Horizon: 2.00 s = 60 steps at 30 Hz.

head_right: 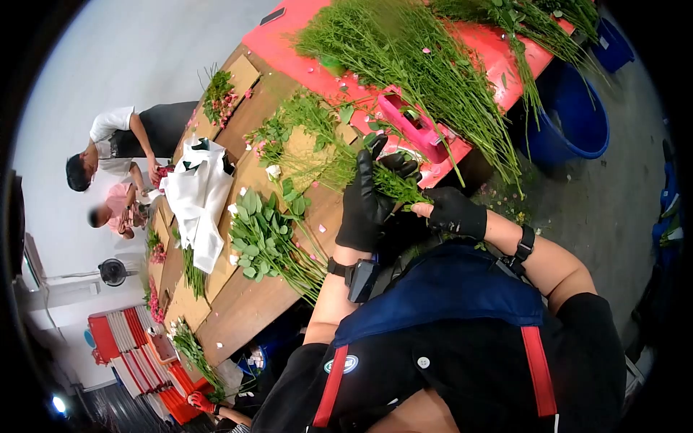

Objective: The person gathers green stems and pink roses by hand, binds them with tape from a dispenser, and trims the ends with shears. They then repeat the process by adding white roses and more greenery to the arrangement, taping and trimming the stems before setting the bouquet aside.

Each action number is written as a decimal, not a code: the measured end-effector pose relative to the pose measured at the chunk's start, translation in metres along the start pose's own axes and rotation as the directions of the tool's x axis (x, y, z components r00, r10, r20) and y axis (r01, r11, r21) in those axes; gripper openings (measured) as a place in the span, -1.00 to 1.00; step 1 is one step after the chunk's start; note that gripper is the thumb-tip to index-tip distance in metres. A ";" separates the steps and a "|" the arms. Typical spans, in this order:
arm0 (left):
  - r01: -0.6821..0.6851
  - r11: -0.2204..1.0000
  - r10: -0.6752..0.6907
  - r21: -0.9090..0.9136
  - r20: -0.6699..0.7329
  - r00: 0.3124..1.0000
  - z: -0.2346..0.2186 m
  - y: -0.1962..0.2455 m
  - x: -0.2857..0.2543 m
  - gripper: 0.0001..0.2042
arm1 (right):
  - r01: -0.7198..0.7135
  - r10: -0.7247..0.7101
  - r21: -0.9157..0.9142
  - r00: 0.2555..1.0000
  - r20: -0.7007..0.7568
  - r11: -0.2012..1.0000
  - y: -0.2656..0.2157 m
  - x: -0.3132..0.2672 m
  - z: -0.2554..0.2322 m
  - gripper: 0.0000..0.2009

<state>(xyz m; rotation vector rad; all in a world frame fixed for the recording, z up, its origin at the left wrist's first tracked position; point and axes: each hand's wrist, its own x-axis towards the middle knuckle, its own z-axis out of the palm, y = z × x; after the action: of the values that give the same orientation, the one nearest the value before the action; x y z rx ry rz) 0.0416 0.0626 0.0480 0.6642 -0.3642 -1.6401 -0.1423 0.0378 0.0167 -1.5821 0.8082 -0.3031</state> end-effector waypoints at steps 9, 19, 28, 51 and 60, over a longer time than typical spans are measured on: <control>-0.192 0.785 0.161 0.589 0.105 0.981 -0.048 0.015 0.010 -0.57 | 0.097 -0.087 0.157 0.994 -0.069 0.983 0.004 0.002 -0.021 -0.57; -0.498 0.005 0.294 0.867 0.475 0.829 -0.075 0.000 0.014 -0.57 | 0.026 0.006 0.205 0.988 -0.155 0.978 -0.012 0.030 -0.022 -0.68; -0.014 0.984 0.019 -0.180 0.030 0.999 -0.048 0.026 0.011 -0.53 | 0.177 -0.182 -0.045 0.959 -0.218 0.983 0.004 0.032 -0.032 -0.76; -0.353 0.931 0.321 -0.093 -0.251 0.913 -0.036 0.072 -0.001 -0.71 | 0.003 -0.027 -0.700 0.999 -0.023 0.714 0.036 -0.083 -0.093 -0.77; -0.171 0.978 0.145 -0.123 -0.198 0.969 0.028 0.022 0.021 -0.70 | 0.205 -0.208 -0.210 0.978 0.006 0.956 -0.029 0.006 -0.008 -0.69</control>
<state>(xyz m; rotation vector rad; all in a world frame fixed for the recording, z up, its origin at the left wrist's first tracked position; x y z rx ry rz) 0.0403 0.0346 0.0778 0.6611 -0.1586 -1.4235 -0.1332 0.0274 0.0439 -1.8699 0.7051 -0.3922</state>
